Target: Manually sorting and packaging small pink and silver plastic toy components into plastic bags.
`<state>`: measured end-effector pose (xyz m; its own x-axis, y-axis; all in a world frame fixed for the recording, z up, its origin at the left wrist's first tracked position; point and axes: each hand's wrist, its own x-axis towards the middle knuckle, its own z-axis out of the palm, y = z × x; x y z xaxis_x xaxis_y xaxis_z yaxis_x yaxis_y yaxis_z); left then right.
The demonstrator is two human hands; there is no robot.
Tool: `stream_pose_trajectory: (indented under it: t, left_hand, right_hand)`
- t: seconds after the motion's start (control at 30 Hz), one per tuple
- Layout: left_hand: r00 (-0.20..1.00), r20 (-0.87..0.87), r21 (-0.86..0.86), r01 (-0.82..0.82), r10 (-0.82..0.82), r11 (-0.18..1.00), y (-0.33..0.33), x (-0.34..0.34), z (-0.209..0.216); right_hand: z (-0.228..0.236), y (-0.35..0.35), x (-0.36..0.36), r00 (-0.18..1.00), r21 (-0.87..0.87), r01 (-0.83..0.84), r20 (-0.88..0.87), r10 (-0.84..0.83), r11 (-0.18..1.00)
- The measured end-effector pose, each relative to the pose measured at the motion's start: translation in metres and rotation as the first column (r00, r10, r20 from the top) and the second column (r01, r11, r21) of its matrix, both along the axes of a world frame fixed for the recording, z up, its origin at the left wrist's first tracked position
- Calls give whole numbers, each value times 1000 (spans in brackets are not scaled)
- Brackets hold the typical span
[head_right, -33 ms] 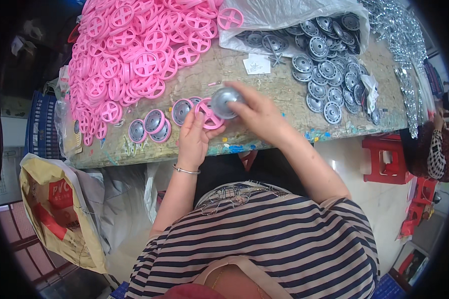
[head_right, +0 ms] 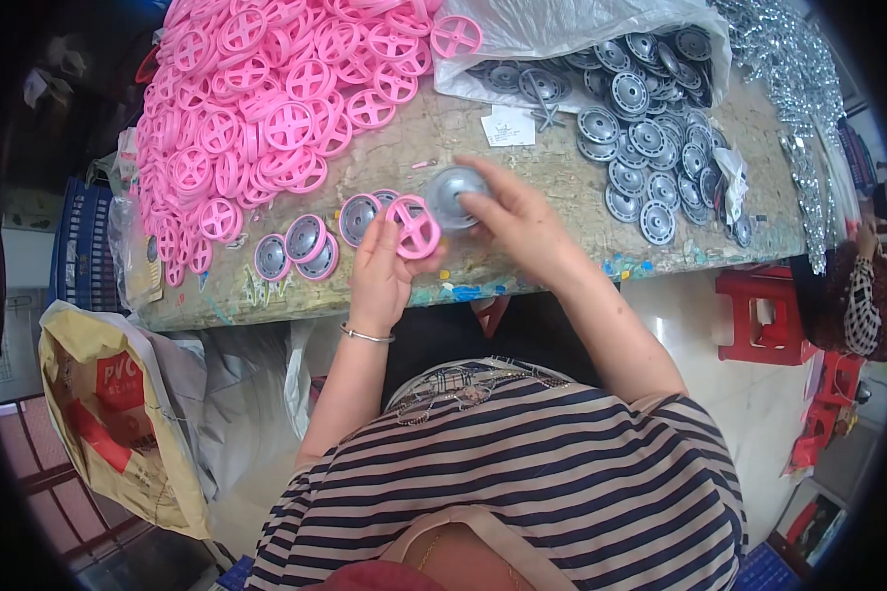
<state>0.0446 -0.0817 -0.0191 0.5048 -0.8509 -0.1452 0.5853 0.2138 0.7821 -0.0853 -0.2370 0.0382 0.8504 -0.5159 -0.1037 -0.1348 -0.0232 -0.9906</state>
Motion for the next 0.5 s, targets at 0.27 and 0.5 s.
stream_pose_trajectory:
  t: [0.27,0.5]
  left_hand:
    - [945,323,130,-94,48,987,-2,-19,12]
    - [919,358,17,169,-164,985,14,-20,14]
  right_hand:
    - [-3,37,0,993,268,-114,41,107,957]
    - [-7,33,-2,998,2,-57,-13,57,998]
